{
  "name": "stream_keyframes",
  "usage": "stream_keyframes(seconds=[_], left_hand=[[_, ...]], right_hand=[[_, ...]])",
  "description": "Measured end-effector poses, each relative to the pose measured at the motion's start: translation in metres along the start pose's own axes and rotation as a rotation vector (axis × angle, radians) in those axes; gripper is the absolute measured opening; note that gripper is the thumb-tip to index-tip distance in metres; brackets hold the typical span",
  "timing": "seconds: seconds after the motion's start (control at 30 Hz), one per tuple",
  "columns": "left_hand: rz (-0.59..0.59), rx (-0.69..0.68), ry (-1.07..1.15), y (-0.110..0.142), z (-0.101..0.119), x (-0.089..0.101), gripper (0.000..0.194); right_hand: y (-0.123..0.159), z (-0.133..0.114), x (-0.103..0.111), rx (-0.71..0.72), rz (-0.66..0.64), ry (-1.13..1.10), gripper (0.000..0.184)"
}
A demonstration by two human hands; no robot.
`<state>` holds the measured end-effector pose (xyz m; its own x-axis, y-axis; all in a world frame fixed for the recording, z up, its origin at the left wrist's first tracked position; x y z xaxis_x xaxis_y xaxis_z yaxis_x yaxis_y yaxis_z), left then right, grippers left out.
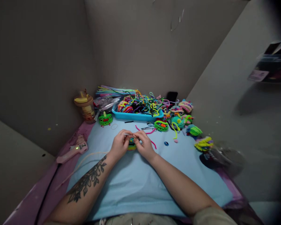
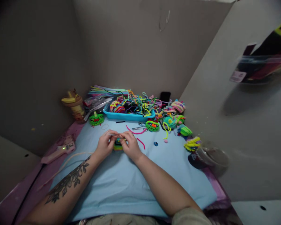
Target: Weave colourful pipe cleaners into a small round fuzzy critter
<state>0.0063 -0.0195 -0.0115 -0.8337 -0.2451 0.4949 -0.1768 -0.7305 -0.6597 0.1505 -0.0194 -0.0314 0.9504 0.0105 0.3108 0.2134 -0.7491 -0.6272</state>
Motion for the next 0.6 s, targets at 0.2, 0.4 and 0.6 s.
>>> stream_keyframes(seconds=[0.2, 0.4, 0.6], left_hand=[[-0.038, 0.07, 0.026, 0.001, 0.0005, 0.0001, 0.014], [-0.032, 0.109, 0.037, 0.0021, 0.0011, 0.0, 0.015], [-0.01, -0.043, 0.016, 0.0009, 0.0004, -0.0018, 0.012]], right_hand=[[-0.0006, -0.0001, 0.0022, 0.006, 0.039, 0.031, 0.017], [0.0004, -0.0018, 0.005, 0.011, 0.089, 0.046, 0.018], [0.0007, -0.0006, 0.0058, 0.019, 0.098, 0.035, 0.017]])
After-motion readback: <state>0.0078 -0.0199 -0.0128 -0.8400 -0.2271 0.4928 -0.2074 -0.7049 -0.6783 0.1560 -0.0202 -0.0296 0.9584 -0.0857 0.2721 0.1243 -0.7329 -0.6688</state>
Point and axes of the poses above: each hand's wrist, its own y-axis away from the middle knuckle, its own x-axis out of the back of the hand, z = x × y, the point moved 3 cm from there along -y, towards the middle knuckle, and after that the axes turned 8 degrees about -y, right-handed, at the moved point
